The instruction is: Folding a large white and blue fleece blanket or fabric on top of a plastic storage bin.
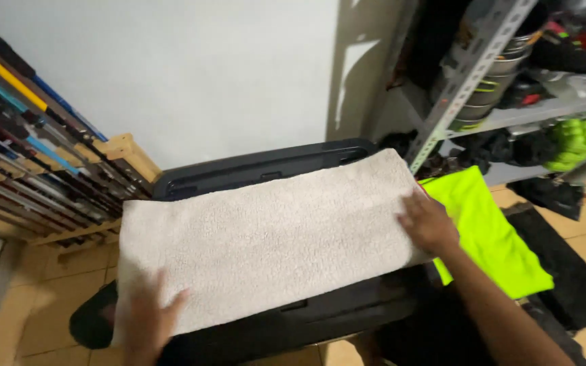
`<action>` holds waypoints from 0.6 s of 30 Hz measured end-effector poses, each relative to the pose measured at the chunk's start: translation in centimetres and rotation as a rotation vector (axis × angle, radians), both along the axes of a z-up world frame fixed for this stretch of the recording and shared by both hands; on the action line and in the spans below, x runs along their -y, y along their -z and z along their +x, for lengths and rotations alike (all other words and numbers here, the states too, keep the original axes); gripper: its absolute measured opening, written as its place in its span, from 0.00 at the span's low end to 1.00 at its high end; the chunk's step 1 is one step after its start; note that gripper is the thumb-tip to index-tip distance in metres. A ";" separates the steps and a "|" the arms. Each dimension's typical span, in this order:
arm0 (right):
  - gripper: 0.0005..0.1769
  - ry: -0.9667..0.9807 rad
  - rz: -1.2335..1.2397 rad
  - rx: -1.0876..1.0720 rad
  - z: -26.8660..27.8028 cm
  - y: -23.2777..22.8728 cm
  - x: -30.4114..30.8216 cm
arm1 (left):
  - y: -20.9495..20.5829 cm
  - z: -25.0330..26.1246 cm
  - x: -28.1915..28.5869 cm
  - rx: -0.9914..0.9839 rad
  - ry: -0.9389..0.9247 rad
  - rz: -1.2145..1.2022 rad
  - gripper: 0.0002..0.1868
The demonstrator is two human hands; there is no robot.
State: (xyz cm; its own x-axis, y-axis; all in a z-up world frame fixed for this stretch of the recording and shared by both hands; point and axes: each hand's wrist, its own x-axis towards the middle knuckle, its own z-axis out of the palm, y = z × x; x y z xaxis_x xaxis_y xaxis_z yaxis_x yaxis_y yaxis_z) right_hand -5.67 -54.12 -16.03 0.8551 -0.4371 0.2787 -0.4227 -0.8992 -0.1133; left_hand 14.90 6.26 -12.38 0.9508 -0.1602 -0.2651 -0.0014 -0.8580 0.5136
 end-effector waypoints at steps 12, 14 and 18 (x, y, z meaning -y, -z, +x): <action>0.43 0.614 1.381 0.225 -6.1 -9.4 -2.5 | -3.0 -0.3 -2.6 -0.051 -0.434 0.046 0.48; 0.54 0.619 1.255 0.133 -6.1 -8.8 -2.2 | -0.3 1.4 -3.9 -0.028 -0.437 0.050 0.53; 0.43 0.518 0.943 0.101 -6.9 -4.0 1.8 | 2.5 2.5 -6.0 0.086 -0.480 -0.010 0.44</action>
State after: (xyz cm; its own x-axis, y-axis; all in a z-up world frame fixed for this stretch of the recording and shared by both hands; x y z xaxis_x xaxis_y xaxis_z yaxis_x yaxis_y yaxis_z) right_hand -12.62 -55.97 -12.06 0.4963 -0.8143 -0.3009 -0.6765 -0.1455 -0.7220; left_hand 17.38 12.27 -14.87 0.9363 0.2996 -0.1832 0.3506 -0.7674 0.5368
